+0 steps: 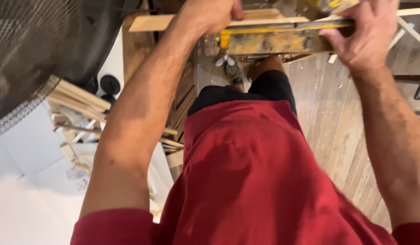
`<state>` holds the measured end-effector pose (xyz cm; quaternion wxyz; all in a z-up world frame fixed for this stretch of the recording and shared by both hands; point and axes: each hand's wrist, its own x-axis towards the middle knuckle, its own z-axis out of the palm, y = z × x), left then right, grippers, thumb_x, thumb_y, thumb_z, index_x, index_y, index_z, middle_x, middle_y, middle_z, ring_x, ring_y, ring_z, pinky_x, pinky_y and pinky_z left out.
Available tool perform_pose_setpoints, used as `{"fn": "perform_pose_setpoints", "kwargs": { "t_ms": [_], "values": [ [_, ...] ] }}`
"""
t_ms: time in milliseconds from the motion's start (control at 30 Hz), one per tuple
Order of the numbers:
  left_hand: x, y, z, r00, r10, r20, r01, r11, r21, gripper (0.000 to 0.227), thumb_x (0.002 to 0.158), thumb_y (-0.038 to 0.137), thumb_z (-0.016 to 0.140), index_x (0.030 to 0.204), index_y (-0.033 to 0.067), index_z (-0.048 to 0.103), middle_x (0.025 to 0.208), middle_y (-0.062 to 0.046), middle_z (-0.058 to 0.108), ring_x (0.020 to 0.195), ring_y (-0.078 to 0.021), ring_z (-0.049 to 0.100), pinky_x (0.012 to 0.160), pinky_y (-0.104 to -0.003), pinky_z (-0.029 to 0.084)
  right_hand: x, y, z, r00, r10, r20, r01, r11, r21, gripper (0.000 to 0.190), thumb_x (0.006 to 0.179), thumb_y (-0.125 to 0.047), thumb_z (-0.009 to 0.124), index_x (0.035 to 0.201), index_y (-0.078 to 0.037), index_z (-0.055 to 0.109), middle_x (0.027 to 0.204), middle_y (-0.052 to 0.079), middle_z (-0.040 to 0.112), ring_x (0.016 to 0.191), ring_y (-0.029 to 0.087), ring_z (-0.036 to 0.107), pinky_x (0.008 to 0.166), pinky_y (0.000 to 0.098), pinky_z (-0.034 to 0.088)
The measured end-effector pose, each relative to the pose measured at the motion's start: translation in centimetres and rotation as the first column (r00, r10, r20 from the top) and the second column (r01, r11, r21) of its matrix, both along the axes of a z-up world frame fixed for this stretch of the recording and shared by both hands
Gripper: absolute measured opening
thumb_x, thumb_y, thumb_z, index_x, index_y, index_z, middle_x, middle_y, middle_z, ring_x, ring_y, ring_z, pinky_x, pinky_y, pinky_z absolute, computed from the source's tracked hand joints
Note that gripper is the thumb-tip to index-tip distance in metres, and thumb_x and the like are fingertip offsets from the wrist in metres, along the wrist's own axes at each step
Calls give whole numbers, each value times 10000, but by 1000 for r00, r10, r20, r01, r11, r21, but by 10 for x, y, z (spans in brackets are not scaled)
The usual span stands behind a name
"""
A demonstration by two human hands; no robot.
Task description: Processing wooden strips using a planer machine and then assembling them into a small picture frame.
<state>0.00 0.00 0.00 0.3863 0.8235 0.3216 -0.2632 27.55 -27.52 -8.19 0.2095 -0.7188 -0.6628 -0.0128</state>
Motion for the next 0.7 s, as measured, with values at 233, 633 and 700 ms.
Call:
{"fn": "perform_pose_setpoints", "kwargs": {
  "t_ms": [233, 633, 700],
  "values": [
    [14, -5, 35, 993, 37, -114, -47, 995, -92, 333, 998, 17, 573, 1275, 131, 718, 1268, -95, 715, 975, -219, 729, 901, -380, 609, -3, 7, 1, 990, -86, 114, 87, 996, -1, 769, 1070, -789, 437, 1040, -80, 735, 1000, 87, 505, 952, 232, 468, 750, 391, 405],
    [9, 4, 20, 968, -237, -85, 237, 972, -12, 595, 920, -97, 531, 1427, 197, 634, 1223, -53, 595, 1165, -326, 576, 964, -525, 482, -2, 9, 0, 998, -61, 18, 61, 998, 12, 681, 1051, -685, 539, 1026, -20, 683, 968, 146, 498, 845, 304, 454, 782, 452, 384],
    [9, 5, 23, 969, -225, -101, 221, 974, -49, 644, 898, -127, 499, 1435, 210, 619, 1325, -41, 579, 1258, -333, 536, 1012, -570, 447, -3, 8, -1, 997, -66, 33, 66, 998, 1, 664, 1047, -686, 539, 1015, -35, 665, 1044, 162, 573, 869, 307, 473, 785, 445, 394]
  ]
}}
